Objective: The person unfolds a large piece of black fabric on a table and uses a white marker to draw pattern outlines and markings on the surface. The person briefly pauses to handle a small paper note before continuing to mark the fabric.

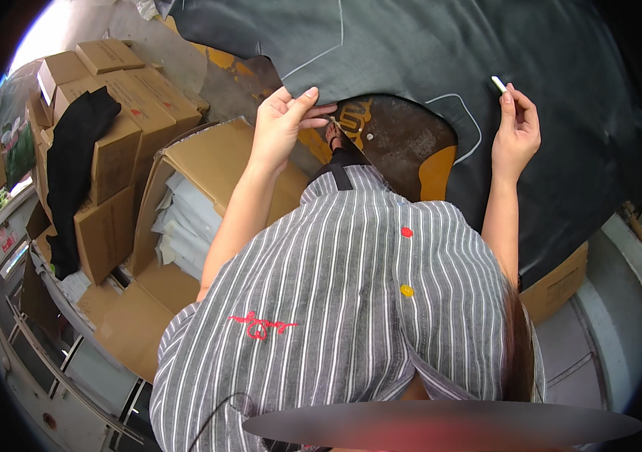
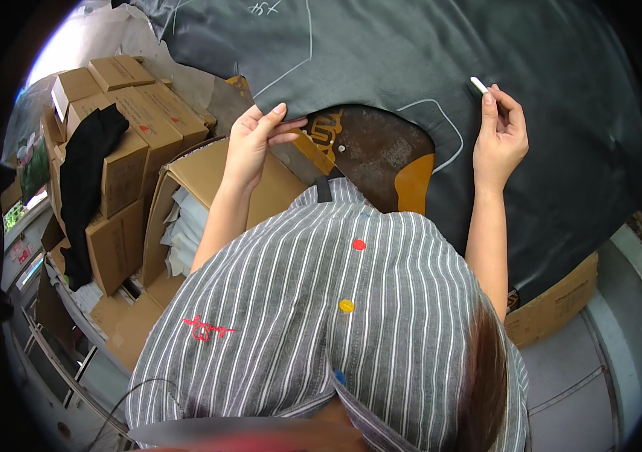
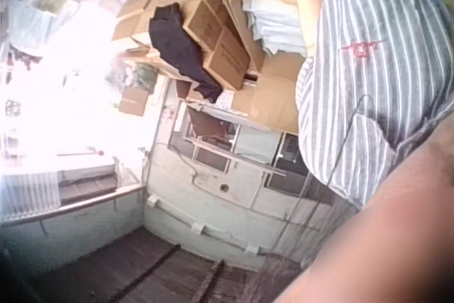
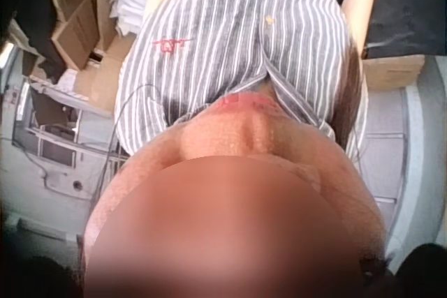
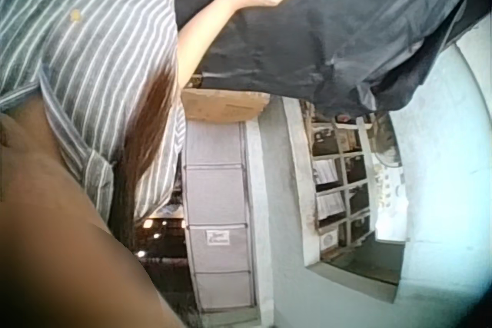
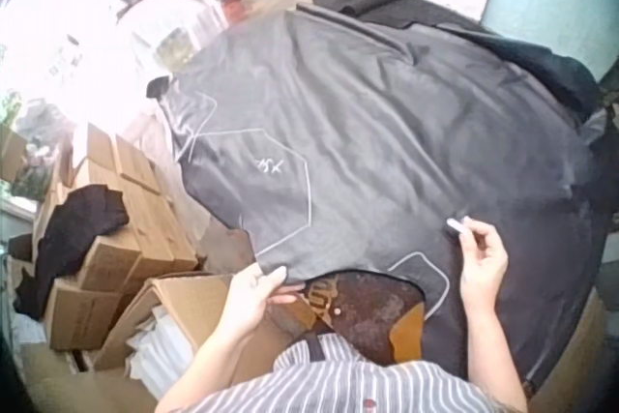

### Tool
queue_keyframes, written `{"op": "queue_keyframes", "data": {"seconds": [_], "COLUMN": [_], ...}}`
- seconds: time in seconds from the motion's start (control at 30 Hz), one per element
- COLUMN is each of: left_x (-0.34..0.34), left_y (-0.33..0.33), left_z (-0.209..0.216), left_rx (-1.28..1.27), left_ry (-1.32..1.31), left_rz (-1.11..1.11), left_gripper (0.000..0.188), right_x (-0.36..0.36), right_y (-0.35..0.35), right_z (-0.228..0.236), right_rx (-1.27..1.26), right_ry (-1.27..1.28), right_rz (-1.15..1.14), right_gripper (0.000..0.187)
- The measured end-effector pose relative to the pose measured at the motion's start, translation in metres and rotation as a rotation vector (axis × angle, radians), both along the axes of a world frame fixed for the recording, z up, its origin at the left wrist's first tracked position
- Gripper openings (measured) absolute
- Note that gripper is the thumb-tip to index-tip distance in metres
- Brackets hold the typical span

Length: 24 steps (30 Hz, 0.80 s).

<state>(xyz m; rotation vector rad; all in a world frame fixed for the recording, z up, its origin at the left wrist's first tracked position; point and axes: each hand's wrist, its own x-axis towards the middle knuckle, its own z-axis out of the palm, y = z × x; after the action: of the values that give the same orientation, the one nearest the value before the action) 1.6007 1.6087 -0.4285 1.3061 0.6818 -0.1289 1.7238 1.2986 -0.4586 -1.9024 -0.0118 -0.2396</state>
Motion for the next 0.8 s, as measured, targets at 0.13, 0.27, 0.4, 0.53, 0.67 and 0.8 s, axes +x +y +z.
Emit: {"op": "queue_keyframes", "data": {"seconds": [0.13,0.27,0.4,0.53,0.67,0.8], "left_x": [-0.002,-0.004,-0.007,-0.008,-0.009,-0.011], "left_y": [-0.003,-0.003,-0.004,-0.005,-0.005,-0.003], "left_z": [-0.003,-0.003,-0.005,-0.009,-0.014,-0.017], "left_rx": [0.02,0.111,0.24,0.254,0.276,0.28], "left_ry": [-0.012,0.022,0.083,0.099,0.113,0.115], "left_rz": [0.024,-0.001,-0.006,0.002,-0.002,-0.006], "left_gripper": [0.03,0.027,0.024,0.027,0.027,0.027], "right_x": [-0.003,-0.016,-0.02,-0.005,0.0,-0.007], "right_y": [0.018,0.061,0.115,0.156,0.164,0.128], "right_z": [0.014,0.024,0.023,0.013,0.011,0.016], "right_rx": [0.073,0.028,-0.066,-0.192,-0.329,-0.369], "right_ry": [-0.014,0.047,-0.011,-0.172,-0.267,-0.256], "right_rz": [0.037,0.369,0.605,0.59,0.494,0.381], "right_gripper": [0.013,0.015,0.015,0.01,0.008,0.008]}}
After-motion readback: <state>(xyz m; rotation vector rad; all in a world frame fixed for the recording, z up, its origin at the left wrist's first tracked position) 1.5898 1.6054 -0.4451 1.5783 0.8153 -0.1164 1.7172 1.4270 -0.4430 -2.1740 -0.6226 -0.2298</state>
